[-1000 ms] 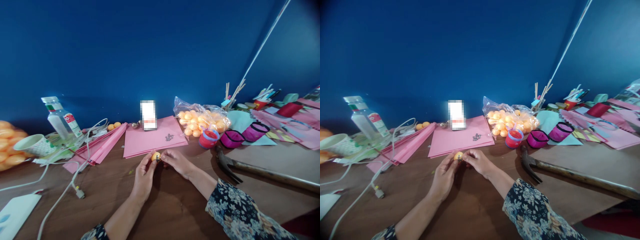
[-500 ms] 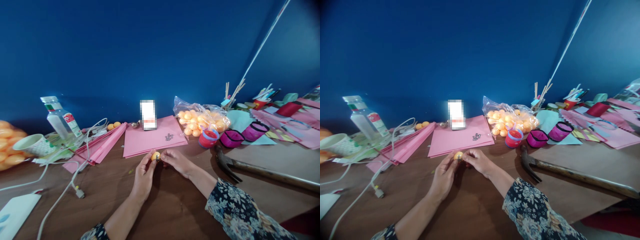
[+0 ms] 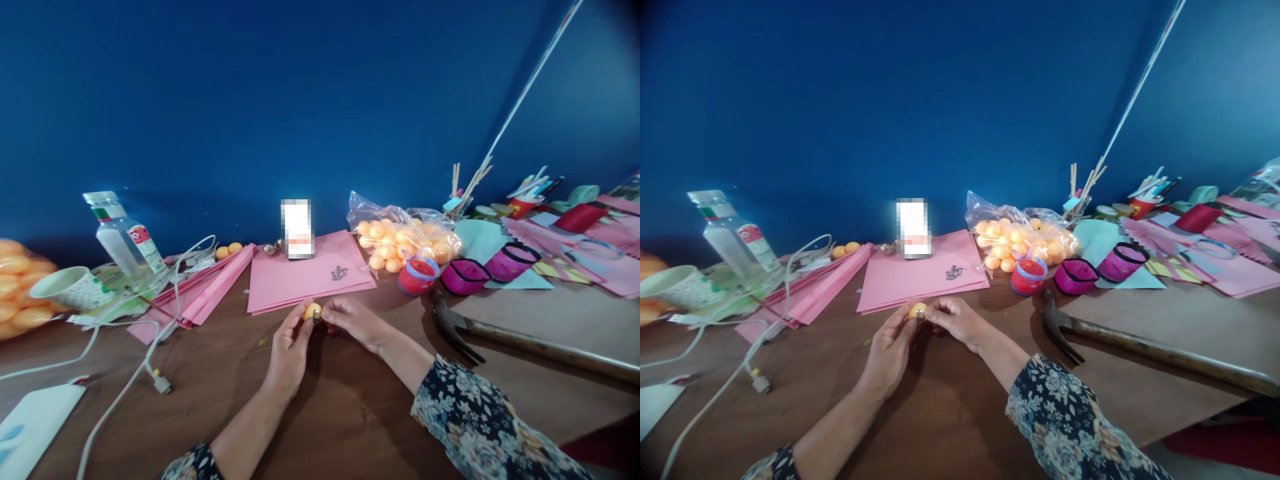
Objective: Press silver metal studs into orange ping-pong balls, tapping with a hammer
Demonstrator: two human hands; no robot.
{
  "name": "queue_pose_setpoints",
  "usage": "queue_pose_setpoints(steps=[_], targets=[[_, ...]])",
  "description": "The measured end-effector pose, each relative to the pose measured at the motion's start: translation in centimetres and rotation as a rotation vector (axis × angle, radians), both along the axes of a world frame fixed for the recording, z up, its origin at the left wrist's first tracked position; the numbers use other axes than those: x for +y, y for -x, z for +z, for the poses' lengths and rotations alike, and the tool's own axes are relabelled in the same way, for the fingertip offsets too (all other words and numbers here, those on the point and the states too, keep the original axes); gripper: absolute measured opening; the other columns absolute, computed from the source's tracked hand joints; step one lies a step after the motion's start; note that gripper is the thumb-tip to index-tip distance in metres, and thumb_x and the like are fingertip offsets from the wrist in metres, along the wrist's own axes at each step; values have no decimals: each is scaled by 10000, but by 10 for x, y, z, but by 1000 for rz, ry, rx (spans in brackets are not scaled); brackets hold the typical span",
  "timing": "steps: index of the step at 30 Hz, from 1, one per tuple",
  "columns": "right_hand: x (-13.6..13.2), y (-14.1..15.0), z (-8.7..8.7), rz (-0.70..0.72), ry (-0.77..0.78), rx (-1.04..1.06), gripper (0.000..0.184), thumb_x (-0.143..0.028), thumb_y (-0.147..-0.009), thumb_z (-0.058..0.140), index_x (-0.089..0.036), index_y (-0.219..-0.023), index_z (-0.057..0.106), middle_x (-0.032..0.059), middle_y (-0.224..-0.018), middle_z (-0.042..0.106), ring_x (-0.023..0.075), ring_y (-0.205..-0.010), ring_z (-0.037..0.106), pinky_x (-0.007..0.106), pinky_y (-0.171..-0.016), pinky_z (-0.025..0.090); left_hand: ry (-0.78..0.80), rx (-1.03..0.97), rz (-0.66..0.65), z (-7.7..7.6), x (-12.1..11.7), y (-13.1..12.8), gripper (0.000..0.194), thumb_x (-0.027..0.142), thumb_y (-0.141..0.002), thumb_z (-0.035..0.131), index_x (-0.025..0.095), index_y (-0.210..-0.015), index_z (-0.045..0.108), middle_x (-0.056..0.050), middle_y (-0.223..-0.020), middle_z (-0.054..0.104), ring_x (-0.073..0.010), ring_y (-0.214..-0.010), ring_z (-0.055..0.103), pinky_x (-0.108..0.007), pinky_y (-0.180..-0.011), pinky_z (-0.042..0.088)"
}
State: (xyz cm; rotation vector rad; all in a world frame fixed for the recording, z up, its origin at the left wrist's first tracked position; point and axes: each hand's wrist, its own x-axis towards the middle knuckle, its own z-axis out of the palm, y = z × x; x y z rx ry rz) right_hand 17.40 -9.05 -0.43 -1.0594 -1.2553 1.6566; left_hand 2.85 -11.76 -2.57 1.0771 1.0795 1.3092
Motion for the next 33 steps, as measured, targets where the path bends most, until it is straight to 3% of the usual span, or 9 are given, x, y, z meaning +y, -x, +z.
queue_pose_setpoints(steps=[24, 33], targets=[[2, -1, 0, 4, 44, -4, 325, -434, -637, 686, -138, -726, 584, -11, -661, 572, 86, -618, 528, 224, -582, 444, -74, 187, 14, 5, -1, 1, 408, 299, -789, 537, 225, -1190, 517, -54, -1259, 525, -194, -1177, 449, -347, -1023, 292], [2, -3, 2, 11, 55, -1, 331, -431, -635, 689, -128, -740, 608, 15, -700, 614, 106, -675, 562, 225, -600, 450, -64, 168, 17, 4, -1, 1, 415, 314, -780, 548, 219, -1183, 525, -62, -1247, 536, -205, -1170, 458, -350, -1015, 301]])
